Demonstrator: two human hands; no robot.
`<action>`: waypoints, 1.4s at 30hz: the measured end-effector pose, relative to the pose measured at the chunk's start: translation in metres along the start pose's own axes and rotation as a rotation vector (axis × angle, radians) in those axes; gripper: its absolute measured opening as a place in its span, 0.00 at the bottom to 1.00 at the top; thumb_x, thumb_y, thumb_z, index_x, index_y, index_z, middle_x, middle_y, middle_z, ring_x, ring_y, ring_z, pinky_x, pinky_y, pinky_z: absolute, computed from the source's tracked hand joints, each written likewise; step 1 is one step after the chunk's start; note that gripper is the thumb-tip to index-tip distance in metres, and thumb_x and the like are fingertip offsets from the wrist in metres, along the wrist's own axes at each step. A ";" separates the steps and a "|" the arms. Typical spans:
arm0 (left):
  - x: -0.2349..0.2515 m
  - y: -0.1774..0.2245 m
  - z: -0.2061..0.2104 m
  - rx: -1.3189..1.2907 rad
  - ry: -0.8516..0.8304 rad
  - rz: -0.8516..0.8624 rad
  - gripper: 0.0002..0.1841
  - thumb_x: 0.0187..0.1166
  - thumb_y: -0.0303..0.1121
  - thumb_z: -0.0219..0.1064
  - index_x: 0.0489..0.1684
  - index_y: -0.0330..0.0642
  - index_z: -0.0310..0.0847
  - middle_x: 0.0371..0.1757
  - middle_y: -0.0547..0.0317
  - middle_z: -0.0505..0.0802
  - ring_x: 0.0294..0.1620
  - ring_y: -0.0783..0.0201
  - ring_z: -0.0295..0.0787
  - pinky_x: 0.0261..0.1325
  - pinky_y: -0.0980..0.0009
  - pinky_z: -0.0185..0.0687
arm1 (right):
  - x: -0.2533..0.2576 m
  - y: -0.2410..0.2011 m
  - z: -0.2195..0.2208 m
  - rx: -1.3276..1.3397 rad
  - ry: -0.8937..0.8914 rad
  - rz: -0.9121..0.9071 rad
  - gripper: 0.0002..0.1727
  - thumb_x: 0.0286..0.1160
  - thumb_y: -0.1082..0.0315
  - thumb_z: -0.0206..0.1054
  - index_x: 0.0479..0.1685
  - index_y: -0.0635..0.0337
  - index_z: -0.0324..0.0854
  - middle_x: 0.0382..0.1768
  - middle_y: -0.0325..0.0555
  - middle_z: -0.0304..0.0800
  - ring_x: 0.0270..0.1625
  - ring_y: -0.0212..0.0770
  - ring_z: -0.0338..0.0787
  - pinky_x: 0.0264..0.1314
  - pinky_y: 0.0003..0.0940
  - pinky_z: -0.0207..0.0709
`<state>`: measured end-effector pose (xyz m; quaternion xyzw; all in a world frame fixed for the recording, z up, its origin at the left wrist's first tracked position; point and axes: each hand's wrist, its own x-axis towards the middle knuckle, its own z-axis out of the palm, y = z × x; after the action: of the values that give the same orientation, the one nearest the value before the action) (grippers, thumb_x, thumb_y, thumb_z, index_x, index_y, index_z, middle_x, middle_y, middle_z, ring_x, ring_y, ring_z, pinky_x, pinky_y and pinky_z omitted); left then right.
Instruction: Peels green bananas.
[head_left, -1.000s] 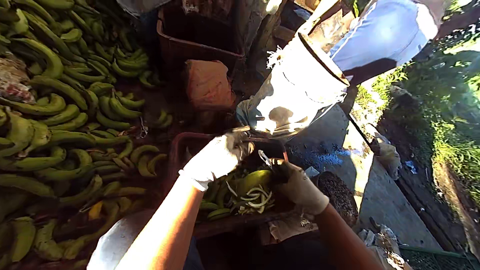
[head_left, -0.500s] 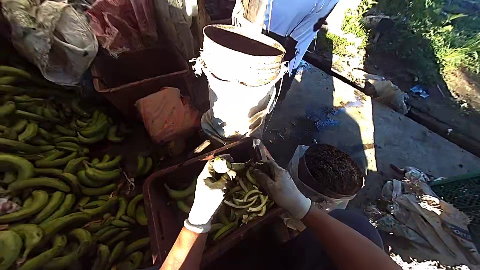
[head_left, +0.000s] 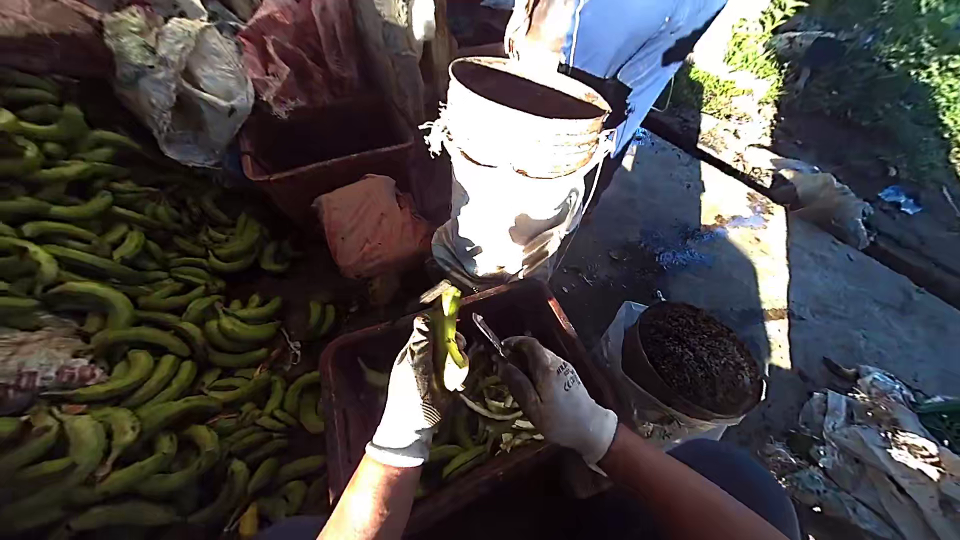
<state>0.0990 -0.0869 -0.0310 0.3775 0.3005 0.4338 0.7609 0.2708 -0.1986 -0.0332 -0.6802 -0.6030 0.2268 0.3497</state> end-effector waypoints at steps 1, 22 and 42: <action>0.000 -0.002 0.002 -0.003 0.049 -0.037 0.24 0.95 0.48 0.40 0.57 0.41 0.79 0.33 0.55 0.88 0.26 0.66 0.86 0.27 0.70 0.86 | -0.002 -0.003 0.001 0.005 0.035 -0.095 0.27 0.85 0.46 0.60 0.70 0.57 0.80 0.55 0.46 0.91 0.58 0.38 0.90 0.65 0.41 0.84; -0.007 -0.007 0.014 -0.071 0.056 -0.051 0.20 0.95 0.41 0.44 0.69 0.42 0.76 0.44 0.53 0.91 0.38 0.64 0.90 0.40 0.69 0.89 | -0.023 -0.009 -0.008 0.133 0.115 -0.097 0.23 0.81 0.49 0.69 0.65 0.55 0.84 0.55 0.39 0.92 0.55 0.30 0.91 0.60 0.34 0.88; -0.007 -0.014 0.010 0.031 0.013 -0.009 0.19 0.94 0.31 0.43 0.77 0.35 0.67 0.51 0.46 0.90 0.46 0.59 0.91 0.50 0.63 0.90 | -0.024 -0.001 0.010 -0.008 0.136 -0.176 0.26 0.78 0.43 0.69 0.64 0.51 0.88 0.53 0.43 0.91 0.54 0.35 0.91 0.58 0.37 0.87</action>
<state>0.1097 -0.1013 -0.0362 0.3851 0.3138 0.4279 0.7550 0.2590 -0.2206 -0.0419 -0.6398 -0.6360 0.1463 0.4058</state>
